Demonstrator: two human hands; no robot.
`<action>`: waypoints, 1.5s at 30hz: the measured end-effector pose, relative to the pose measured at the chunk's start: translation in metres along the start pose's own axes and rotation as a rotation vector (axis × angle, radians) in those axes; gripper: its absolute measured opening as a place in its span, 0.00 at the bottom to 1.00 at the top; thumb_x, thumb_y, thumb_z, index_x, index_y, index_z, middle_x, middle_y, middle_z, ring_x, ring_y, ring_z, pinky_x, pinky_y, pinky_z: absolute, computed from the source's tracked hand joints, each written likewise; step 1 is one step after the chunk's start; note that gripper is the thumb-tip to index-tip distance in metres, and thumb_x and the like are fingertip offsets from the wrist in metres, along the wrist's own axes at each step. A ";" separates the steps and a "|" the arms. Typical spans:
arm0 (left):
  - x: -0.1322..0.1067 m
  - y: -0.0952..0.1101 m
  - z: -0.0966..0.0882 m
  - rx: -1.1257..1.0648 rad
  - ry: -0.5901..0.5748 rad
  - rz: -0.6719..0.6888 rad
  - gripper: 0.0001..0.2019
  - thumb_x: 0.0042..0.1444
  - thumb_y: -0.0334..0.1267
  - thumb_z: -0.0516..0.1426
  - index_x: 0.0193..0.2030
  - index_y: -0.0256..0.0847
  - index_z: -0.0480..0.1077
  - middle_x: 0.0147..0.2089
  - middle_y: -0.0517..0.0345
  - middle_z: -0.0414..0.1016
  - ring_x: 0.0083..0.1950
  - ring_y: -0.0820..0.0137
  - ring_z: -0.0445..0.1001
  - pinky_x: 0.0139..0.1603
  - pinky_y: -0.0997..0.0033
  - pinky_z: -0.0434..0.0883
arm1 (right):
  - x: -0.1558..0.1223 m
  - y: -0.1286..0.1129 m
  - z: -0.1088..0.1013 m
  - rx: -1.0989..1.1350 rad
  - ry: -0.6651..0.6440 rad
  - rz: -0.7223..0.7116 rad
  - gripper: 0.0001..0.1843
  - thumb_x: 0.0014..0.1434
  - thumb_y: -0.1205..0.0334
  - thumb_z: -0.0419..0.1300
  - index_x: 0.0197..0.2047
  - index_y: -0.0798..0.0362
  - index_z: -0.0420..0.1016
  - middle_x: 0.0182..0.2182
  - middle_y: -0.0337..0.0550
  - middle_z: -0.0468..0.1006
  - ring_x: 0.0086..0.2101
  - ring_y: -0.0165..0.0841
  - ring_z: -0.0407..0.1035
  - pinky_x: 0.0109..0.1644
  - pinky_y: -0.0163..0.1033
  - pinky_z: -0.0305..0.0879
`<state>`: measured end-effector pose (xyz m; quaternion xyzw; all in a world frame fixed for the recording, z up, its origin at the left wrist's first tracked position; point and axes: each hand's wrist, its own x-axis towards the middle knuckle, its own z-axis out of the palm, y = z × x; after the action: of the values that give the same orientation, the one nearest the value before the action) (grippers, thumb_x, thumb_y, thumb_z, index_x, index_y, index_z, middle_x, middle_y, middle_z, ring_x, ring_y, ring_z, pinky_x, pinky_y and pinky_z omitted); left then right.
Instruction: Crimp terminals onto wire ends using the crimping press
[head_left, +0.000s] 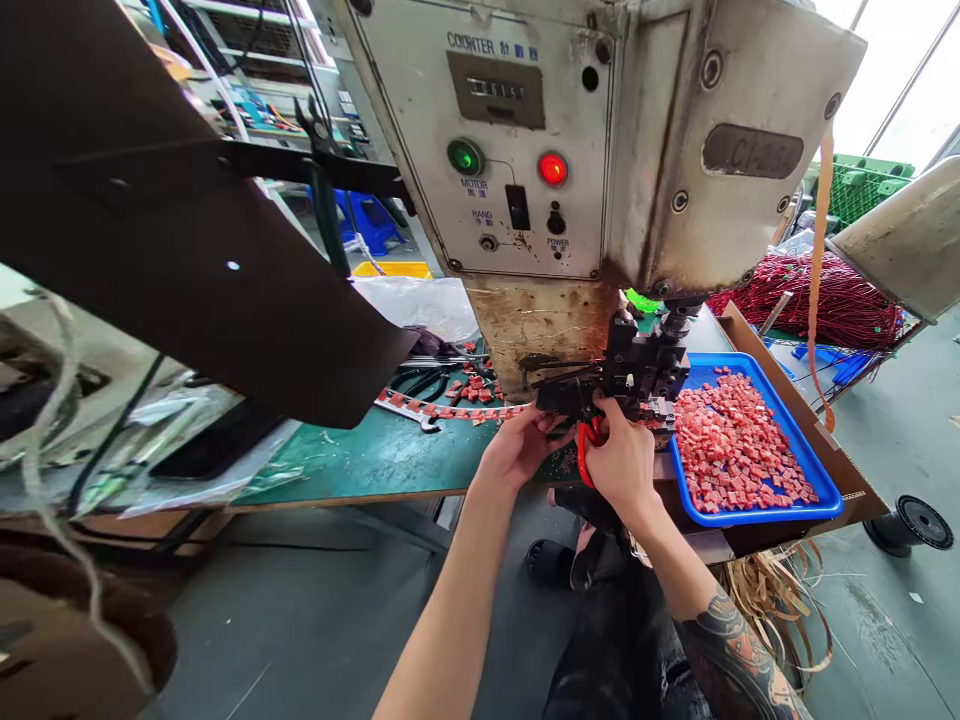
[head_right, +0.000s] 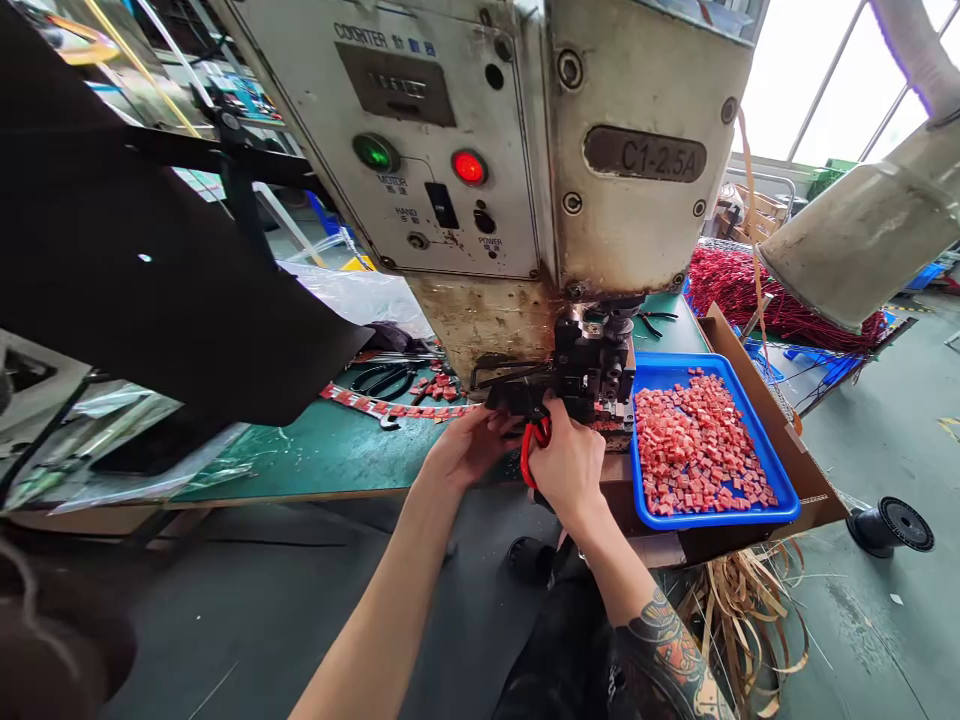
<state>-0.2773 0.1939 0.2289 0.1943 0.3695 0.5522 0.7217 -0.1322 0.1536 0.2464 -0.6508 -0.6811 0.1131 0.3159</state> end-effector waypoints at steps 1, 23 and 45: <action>0.000 -0.001 0.000 0.001 -0.012 0.004 0.14 0.52 0.28 0.63 0.20 0.40 0.65 0.17 0.69 0.60 0.24 0.75 0.68 0.42 0.64 0.80 | 0.000 0.000 -0.001 0.001 0.003 -0.002 0.23 0.61 0.64 0.61 0.59 0.49 0.76 0.29 0.40 0.85 0.32 0.40 0.80 0.33 0.36 0.62; -0.005 -0.008 -0.003 -0.079 0.077 0.077 0.10 0.53 0.30 0.63 0.24 0.39 0.69 0.18 0.66 0.68 0.33 0.65 0.82 0.54 0.49 0.79 | -0.002 0.008 0.002 0.064 0.002 0.005 0.23 0.62 0.63 0.61 0.60 0.50 0.77 0.28 0.40 0.83 0.30 0.39 0.78 0.34 0.36 0.63; -0.001 0.000 -0.006 0.067 -0.063 0.007 0.10 0.49 0.29 0.63 0.21 0.39 0.68 0.16 0.67 0.63 0.27 0.72 0.71 0.49 0.54 0.80 | -0.002 0.012 0.012 0.138 0.057 0.008 0.22 0.61 0.60 0.61 0.58 0.51 0.78 0.27 0.40 0.82 0.29 0.38 0.76 0.33 0.36 0.61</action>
<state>-0.2817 0.1919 0.2254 0.2367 0.3641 0.5356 0.7243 -0.1291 0.1559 0.2298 -0.6332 -0.6599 0.1425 0.3786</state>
